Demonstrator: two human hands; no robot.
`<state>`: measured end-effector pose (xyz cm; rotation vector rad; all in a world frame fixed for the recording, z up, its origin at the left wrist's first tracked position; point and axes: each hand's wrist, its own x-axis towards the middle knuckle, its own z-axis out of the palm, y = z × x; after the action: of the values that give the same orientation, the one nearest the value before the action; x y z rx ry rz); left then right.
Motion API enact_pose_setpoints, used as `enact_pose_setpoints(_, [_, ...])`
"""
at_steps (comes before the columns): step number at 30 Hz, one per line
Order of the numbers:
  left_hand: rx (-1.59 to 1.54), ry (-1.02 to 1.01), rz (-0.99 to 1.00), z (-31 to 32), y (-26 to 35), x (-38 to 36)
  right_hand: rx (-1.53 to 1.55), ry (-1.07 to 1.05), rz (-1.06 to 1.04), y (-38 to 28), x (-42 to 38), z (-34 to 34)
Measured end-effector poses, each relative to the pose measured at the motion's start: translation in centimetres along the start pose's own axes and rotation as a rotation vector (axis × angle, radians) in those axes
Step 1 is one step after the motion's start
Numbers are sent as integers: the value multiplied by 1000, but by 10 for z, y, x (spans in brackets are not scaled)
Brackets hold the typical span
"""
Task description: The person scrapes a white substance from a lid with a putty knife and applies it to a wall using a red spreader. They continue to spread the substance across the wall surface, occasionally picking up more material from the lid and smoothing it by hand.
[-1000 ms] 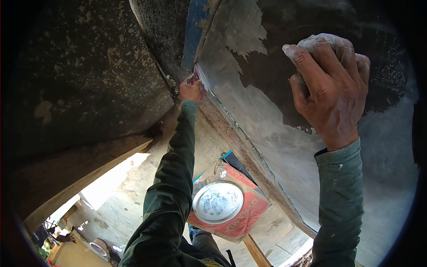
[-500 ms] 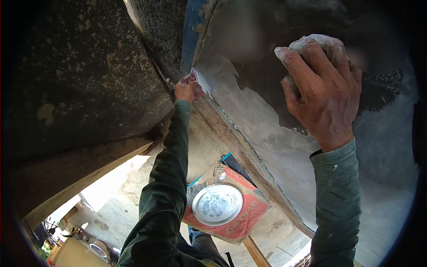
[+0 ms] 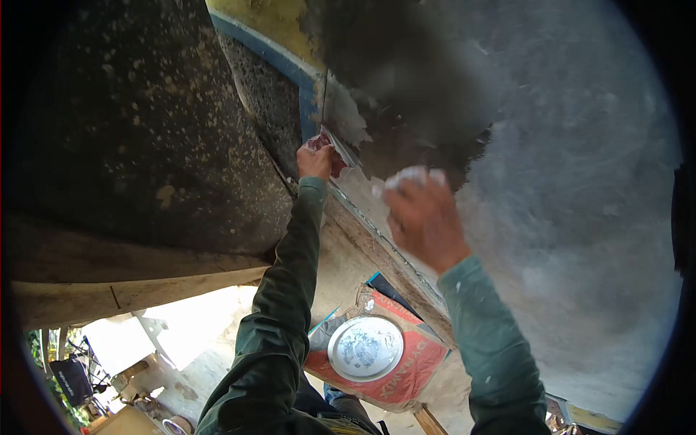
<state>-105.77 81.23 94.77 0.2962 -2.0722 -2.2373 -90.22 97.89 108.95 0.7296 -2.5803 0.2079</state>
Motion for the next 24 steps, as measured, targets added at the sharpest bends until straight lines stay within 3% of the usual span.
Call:
enact_pose_setpoints(3, [162,104,126,7,-11,20,138,-204,171,-35,-104,4])
enact_pose_setpoints(8, [206,80,156,21,35,18,271,-550,534,-93,-350,26])
enact_pose_setpoints(10, [-137,35,-94,26,32,39,211,-758,590,-132,-443,16])
enact_pose_setpoints(14, [-205,-98,-51,27,87,21,350,-934,1030,-221,-568,-20])
enact_pose_setpoints(15, [-210,-116,-8,27,97,19,366,-922,1034,-239,-590,-23])
enact_pose_setpoints(18, [-254,-127,50,29,132,-16,448,-717,1433,-279,-618,-27])
enact_pose_setpoints(20, [-307,-118,52,31,155,-47,441,-704,1457,-288,-621,-15])
enact_pose_setpoints(22, [-611,-277,129,25,169,-70,471,-601,1490,-292,-618,-5])
enact_pose_setpoints(24, [-595,-197,180,19,174,-84,488,-518,1497,-277,-597,-1])
